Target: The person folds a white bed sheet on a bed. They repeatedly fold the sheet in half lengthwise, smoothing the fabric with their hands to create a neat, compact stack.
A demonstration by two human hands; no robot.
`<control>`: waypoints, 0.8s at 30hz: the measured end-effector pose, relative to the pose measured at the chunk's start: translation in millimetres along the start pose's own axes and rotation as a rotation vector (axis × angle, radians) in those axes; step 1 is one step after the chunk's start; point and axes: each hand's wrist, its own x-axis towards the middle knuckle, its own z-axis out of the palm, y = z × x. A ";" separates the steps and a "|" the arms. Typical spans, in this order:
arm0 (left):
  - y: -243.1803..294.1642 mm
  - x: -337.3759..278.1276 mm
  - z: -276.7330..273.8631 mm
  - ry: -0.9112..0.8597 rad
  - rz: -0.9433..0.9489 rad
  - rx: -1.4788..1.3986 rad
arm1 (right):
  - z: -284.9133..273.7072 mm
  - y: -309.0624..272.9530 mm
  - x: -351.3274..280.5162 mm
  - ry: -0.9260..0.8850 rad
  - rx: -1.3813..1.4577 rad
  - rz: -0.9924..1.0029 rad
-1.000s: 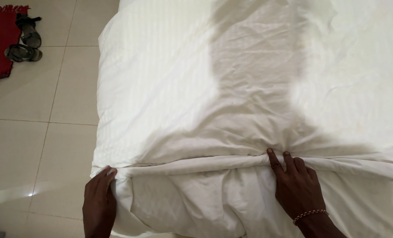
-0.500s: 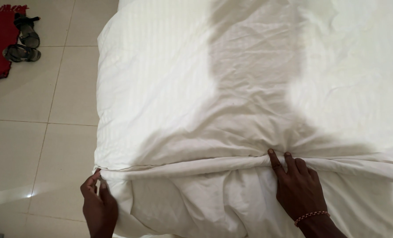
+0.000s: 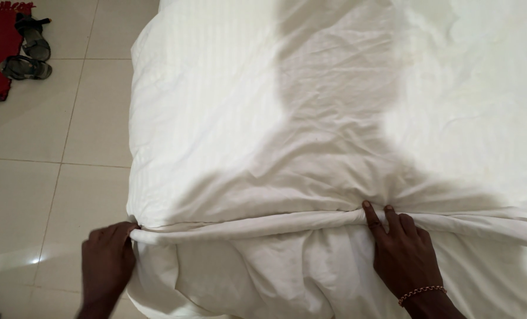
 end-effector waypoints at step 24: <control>-36.9 42.5 47.6 0.013 -0.171 -0.338 | 0.1 -5.1 0.4 0.044 0.002 0.017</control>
